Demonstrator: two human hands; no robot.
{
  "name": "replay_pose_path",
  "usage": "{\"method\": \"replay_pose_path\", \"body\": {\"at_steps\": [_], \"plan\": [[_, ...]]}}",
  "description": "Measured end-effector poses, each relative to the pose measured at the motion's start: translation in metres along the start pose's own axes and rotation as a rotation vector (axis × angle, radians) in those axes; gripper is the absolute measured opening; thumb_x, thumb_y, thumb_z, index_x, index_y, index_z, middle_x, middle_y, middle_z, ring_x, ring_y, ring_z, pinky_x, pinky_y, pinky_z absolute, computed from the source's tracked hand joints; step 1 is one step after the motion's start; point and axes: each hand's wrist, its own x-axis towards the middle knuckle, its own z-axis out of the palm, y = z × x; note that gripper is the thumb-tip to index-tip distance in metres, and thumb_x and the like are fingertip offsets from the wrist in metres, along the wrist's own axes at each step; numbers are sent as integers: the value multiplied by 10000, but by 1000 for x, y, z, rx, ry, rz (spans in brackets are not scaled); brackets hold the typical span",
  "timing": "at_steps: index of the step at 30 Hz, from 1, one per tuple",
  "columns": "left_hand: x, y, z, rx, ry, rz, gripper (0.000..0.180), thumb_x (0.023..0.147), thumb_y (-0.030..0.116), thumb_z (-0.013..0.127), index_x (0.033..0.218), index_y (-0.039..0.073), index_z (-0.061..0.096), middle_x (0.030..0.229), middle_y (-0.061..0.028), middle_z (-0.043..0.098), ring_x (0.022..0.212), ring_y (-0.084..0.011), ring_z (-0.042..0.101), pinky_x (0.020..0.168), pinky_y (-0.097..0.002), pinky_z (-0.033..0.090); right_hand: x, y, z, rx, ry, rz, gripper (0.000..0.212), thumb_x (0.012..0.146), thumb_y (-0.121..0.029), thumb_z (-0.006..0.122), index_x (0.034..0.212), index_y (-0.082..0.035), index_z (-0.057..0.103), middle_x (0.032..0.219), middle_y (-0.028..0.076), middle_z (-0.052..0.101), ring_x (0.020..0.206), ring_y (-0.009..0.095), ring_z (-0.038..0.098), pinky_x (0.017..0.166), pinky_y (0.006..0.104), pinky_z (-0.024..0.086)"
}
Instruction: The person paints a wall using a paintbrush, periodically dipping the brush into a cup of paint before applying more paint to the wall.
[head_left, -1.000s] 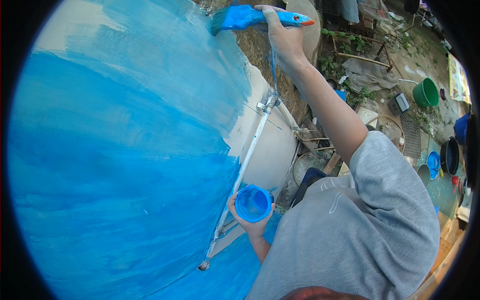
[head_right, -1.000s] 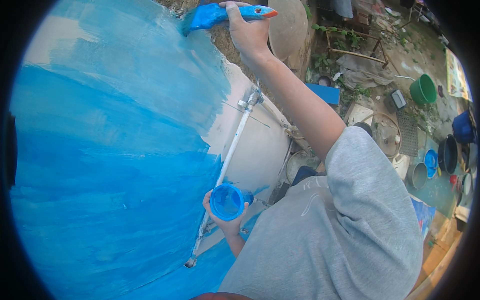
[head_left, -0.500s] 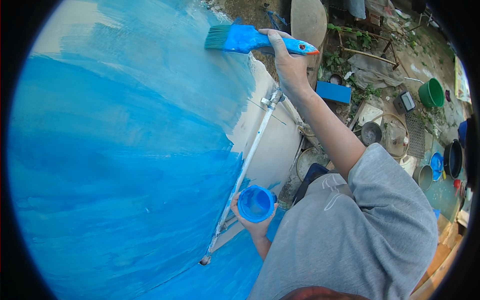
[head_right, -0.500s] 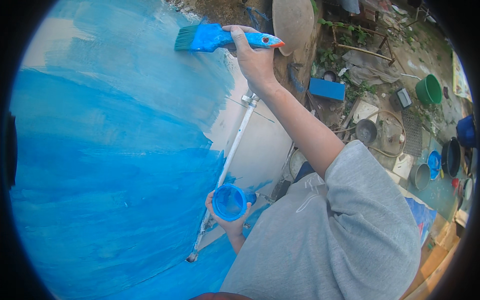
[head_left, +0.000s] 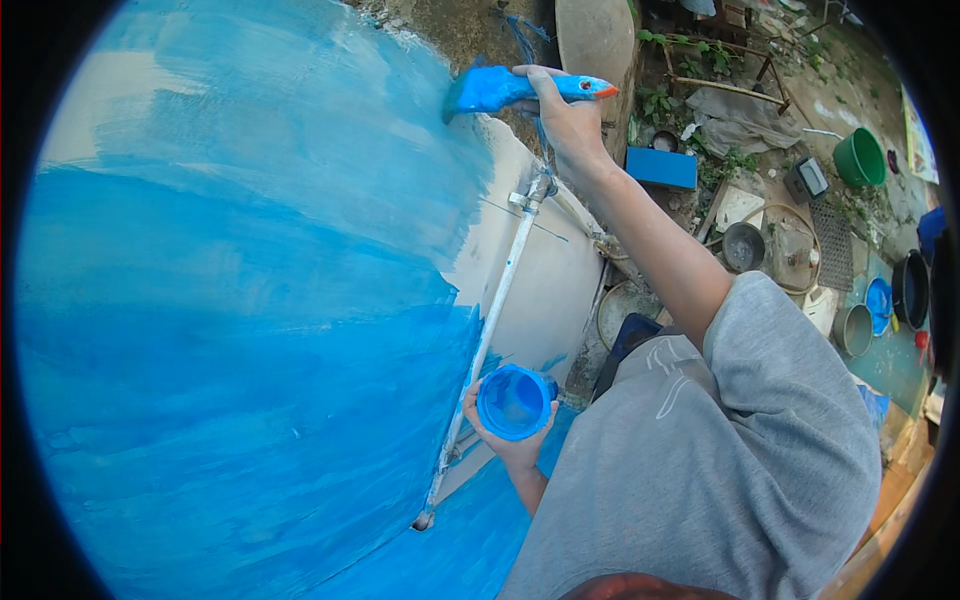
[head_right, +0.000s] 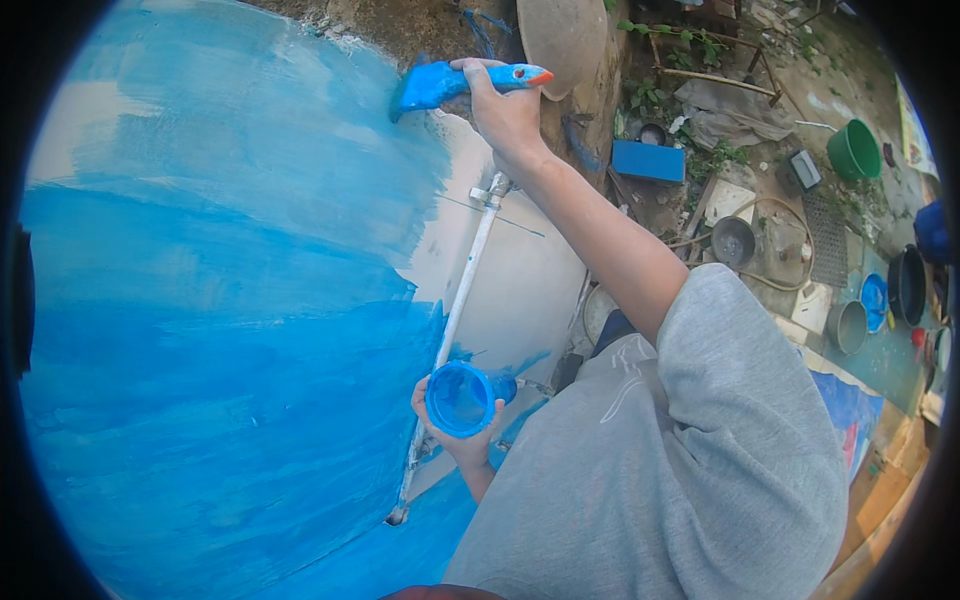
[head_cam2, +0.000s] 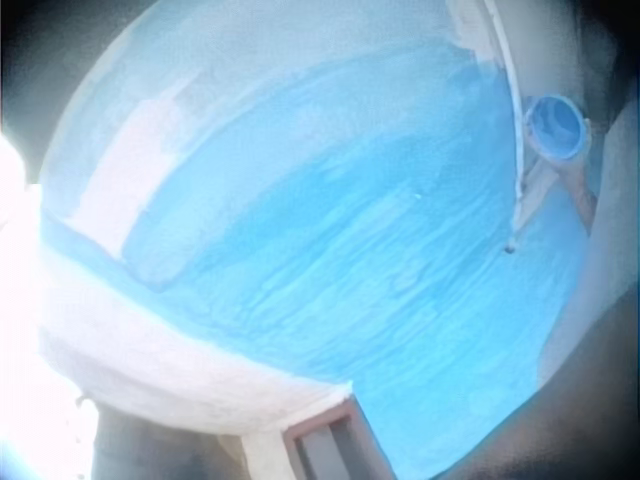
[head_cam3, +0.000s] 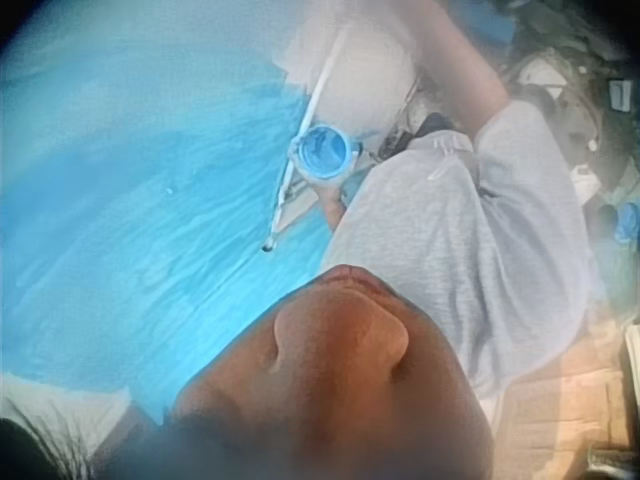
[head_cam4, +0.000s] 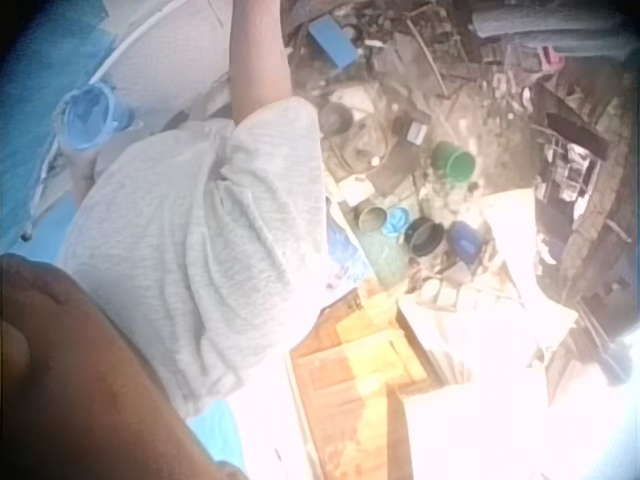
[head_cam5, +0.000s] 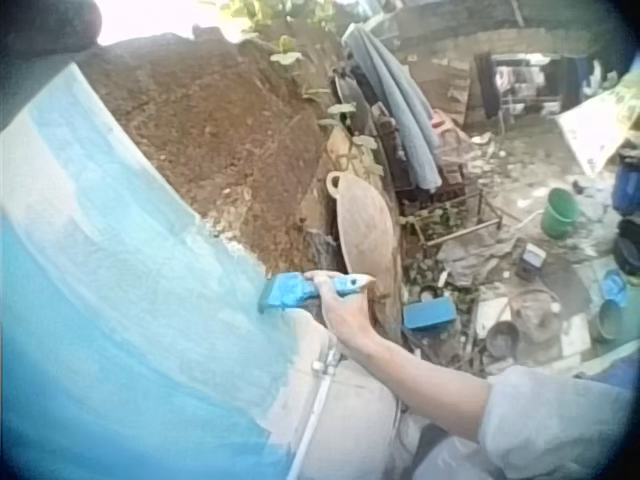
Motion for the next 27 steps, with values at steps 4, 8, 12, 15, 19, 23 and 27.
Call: {"method": "replay_pose_path", "body": {"at_steps": [4, 8, 12, 15, 19, 23, 27], "plan": [[1, 4, 5, -5, -23, 13, 992, 497, 182, 913, 1277, 104, 304, 1171, -119, 502, 1090, -249, 548, 957, -398, 487, 10, -7, 2, 78, -41, -170, 238, 928, -182, 566, 1011, 22, 657, 933, 107, 672, 854, 183, 661, 785, 282, 535], [-2, 8, 9, -24, -10, -2, 990, 513, 311, 910, 1282, 115, 318, 1141, -62, 494, 1075, -212, 541, 948, -361, 469, -34, 28, -26, -275, 63, 41, 222, 912, -197, 587, 929, 0, 687, 889, 87, 687, 791, 147, 662, 727, 279, 532], [-4, 11, 9, -26, 21, -27, 992, 512, 313, 909, 1282, 110, 316, 1137, -63, 494, 1073, -213, 541, 947, -360, 469, -36, 37, -46, -518, 206, 89, 191, 890, -180, 598, 898, -19, 700, 826, 82, 694, 737, 139, 666, 669, 263, 522], [-6, 12, 9, -28, 8, -28, 988, 514, 312, 908, 1280, 114, 317, 1142, -65, 490, 1074, -214, 539, 951, -362, 470, -10, 13, -29, -477, -59, -13, 199, 892, -173, 595, 908, -3, 696, 827, 92, 690, 740, 157, 669, 703, 299, 556], [-3, 10, 9, -51, -43, 1, 977, 506, 196, 916, 1264, 96, 309, 1172, -113, 492, 1087, -245, 550, 949, -397, 485, 13, -30, 7, 6, -63, -38, 238, 911, -201, 589, 977, 12, 670, 917, 105, 678, 826, 175, 667, 802, 313, 549], [-1, 5, 8, -101, -31, 20, 974, 507, 216, 920, 1265, 95, 321, 1156, -104, 500, 1086, -241, 550, 955, -390, 479, -25, -54, 5, 104, -100, 0, 280, 927, -239, 575, 1043, 9, 637, 950, 106, 671, 854, 155, 649, 830, 294, 518], [-5, 3, 1, -14, 86, -11, 956, 510, 230, 912, 1271, 101, 346, 1119, -73, 530, 1058, -213, 552, 938, -361, 471, -104, -60, -15, -197, -270, 383, 234, 936, -227, 574, 973, -3, 628, 919, 71, 642, 788, 135, 595, 736, 291, 481]]}}
